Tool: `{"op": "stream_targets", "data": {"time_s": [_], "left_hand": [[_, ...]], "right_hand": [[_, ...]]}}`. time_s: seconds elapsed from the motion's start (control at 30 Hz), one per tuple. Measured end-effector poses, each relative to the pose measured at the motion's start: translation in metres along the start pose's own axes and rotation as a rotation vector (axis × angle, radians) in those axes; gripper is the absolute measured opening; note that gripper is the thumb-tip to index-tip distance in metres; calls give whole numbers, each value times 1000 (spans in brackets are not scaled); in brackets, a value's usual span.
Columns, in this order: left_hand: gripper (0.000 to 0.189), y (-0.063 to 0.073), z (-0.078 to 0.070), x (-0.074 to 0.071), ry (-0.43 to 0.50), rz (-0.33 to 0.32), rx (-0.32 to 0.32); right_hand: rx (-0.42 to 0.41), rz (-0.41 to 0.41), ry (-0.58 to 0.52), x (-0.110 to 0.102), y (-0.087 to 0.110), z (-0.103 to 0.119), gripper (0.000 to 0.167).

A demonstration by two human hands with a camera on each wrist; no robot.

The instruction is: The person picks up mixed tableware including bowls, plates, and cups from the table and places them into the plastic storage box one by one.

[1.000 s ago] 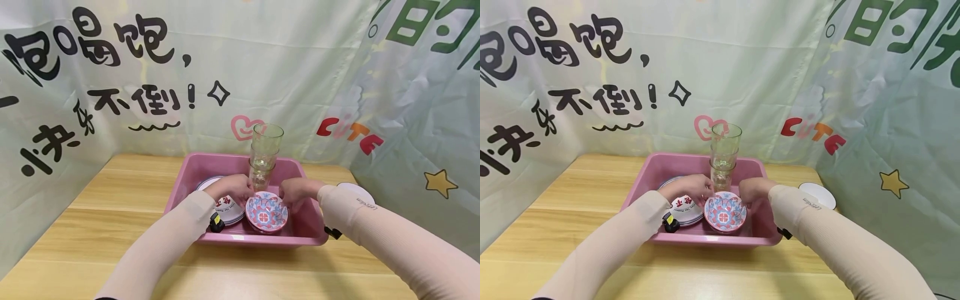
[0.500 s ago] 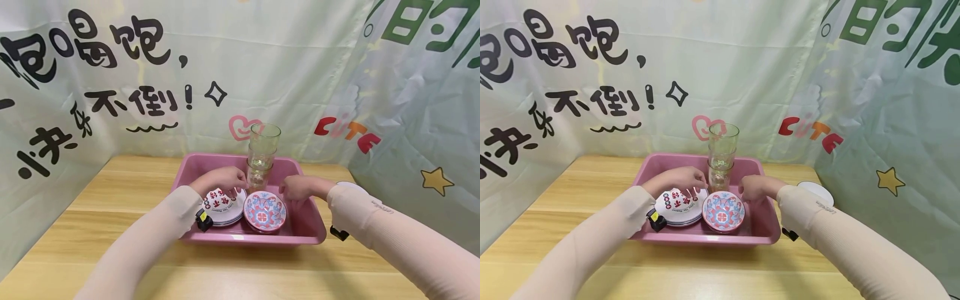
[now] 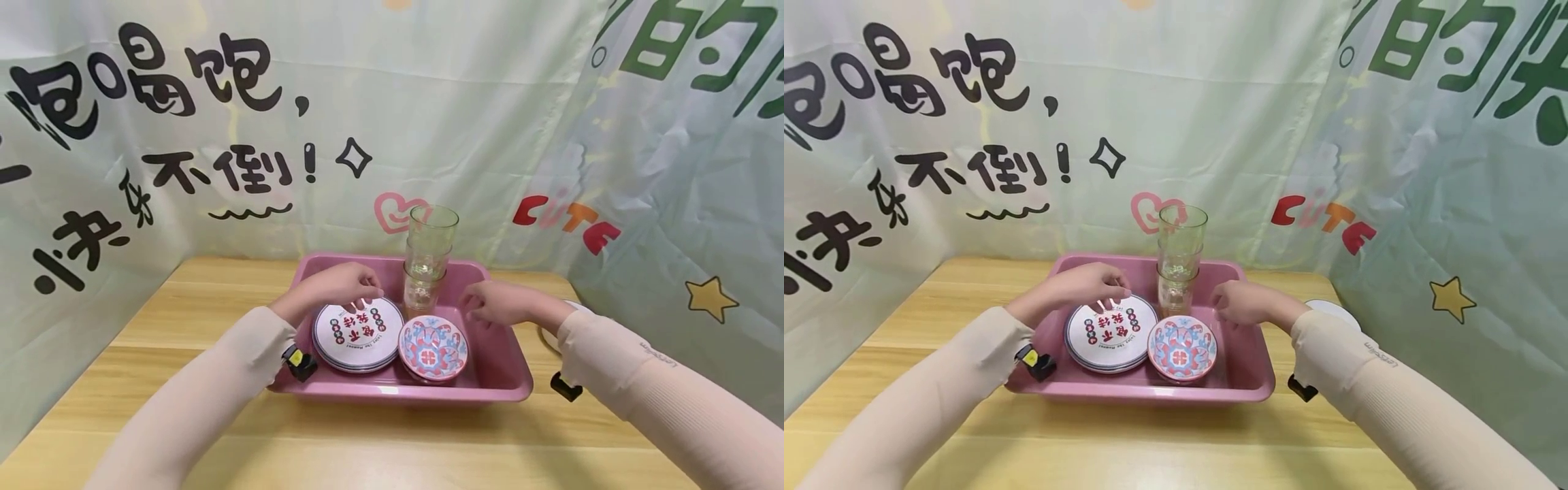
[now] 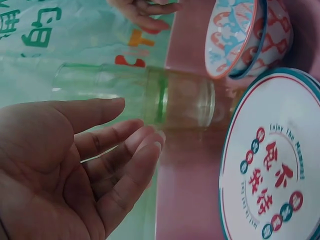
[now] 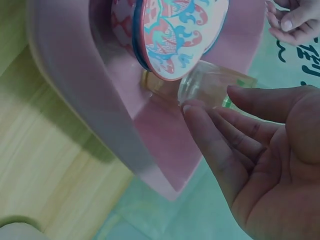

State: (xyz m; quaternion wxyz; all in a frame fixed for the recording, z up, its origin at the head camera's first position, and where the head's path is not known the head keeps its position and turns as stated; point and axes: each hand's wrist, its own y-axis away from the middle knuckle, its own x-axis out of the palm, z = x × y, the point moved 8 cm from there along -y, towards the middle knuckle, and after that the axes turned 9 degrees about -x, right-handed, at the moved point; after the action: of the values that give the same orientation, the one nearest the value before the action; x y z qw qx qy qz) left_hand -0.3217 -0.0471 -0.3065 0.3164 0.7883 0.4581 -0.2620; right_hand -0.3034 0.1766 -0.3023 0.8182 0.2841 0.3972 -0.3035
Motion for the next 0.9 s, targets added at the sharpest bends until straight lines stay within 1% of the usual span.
{"op": "stream_targets", "data": {"time_s": [0.23,0.4,0.47,0.57,0.73,0.9], "left_hand": [[19,21,15,-23,60,-113,51],[17,36,27,-38,119,-178,77],[18,42,33,-44,124,-204,76],[23,51,44,-51,108,-250,70],[26,64,63,-61,80,-335,51],[29,72,84,-65,138,-377,25]], "right_hand": [[-14,-99,74,-8,10,-4,32],[-32,-186,141,-13,18,-11,31],[-50,-232,170,-15,22,-11,29],[-57,-298,198,-18,30,-13,28],[-25,-388,207,-19,42,-20,28],[0,-439,188,-15,54,-32,30]]}}
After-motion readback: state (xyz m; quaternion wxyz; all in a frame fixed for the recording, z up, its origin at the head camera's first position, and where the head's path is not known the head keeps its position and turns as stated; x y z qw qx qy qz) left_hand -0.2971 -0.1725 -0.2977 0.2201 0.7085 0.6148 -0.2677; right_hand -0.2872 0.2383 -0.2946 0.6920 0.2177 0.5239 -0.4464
